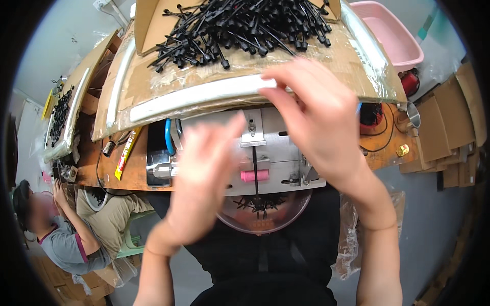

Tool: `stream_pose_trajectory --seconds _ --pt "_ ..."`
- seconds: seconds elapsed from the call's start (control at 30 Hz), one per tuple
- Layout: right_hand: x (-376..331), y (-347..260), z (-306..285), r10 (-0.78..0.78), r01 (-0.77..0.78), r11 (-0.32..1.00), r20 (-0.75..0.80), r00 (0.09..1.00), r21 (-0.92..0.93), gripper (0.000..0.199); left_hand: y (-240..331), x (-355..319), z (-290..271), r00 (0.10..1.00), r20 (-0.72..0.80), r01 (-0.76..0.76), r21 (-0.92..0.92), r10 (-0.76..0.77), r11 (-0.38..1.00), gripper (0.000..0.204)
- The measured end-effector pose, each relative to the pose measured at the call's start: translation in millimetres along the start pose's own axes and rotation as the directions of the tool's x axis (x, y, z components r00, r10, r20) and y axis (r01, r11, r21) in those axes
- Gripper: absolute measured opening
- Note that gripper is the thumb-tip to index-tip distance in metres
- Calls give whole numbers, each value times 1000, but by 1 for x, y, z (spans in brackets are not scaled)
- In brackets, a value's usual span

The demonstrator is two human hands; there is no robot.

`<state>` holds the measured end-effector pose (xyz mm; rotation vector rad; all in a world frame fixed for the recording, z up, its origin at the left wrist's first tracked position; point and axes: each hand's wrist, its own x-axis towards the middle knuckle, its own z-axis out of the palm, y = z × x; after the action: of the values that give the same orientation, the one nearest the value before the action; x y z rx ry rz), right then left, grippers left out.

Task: The person assembles small black cable-like components by inserting them into a metal jig with pink rollers, then removes and places them into a cardboard box. The process is repeated continuously throughout the clip.

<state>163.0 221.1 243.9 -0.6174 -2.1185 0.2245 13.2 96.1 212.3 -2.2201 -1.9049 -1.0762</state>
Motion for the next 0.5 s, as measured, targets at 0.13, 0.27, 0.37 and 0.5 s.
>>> stream_pose_trajectory --seconds 0.13,0.27,0.37,0.5 --pt "51 25 45 -216 215 891 43 975 -401 19 -65 104 -3 944 -330 132 338 -14 932 28" --pt "77 52 60 -200 261 815 171 965 -517 19 -118 142 -11 966 -247 159 317 -81 935 15" --pt "87 82 44 -219 299 802 212 952 -517 21 -128 147 -18 985 -169 88 291 -39 953 13" --pt "88 101 10 -293 433 788 351 889 -438 24 -126 141 -32 988 -138 -18 298 62 955 22"
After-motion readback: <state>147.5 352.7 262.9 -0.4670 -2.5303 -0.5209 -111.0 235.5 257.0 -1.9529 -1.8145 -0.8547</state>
